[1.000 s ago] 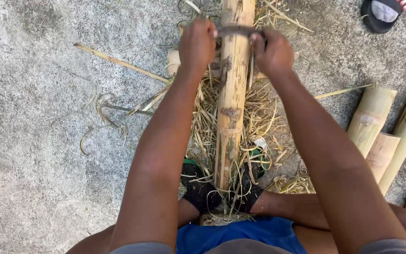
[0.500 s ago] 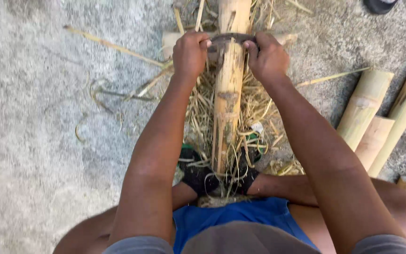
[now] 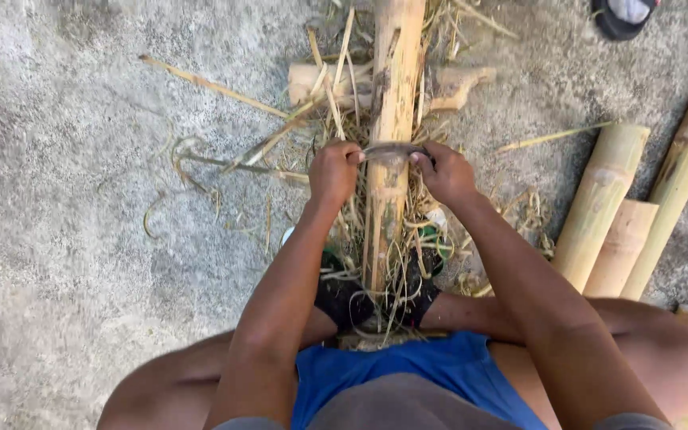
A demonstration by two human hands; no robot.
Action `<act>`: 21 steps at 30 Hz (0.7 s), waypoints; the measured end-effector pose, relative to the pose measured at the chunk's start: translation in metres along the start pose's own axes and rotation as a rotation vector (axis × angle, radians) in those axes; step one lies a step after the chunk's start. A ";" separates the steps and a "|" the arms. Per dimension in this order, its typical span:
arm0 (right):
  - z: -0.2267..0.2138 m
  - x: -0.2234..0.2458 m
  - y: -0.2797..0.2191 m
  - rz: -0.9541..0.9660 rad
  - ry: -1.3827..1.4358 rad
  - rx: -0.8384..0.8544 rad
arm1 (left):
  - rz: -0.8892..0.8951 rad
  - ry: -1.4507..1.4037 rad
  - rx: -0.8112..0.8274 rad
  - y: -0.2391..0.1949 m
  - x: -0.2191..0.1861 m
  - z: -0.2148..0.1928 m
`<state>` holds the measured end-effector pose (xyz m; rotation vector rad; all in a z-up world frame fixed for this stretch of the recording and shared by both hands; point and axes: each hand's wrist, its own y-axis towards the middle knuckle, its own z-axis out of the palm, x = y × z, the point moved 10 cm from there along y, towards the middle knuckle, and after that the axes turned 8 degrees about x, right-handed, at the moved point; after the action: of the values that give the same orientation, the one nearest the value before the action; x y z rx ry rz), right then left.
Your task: Shaving or stripping the outer layer of a bamboo stalk using a sickle.
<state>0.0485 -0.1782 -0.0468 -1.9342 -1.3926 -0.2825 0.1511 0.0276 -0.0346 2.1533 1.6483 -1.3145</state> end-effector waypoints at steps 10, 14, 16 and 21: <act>-0.073 -0.003 0.128 -0.021 0.233 -0.193 | 0.282 0.174 -0.182 0.146 -0.075 -0.041; -0.103 0.005 0.155 -0.212 0.159 -0.379 | 0.482 0.146 -0.431 0.165 -0.099 -0.069; -0.104 0.015 0.138 -0.368 0.143 -0.464 | 0.464 0.073 -0.434 0.161 -0.092 -0.069; -0.070 0.011 0.099 -0.190 0.120 -0.380 | 0.279 0.110 -0.209 0.130 -0.056 -0.032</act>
<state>0.1565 -0.2314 -0.0330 -2.0419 -1.5272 -0.7909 0.2763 -0.0462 -0.0263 2.2592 1.3841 -0.9201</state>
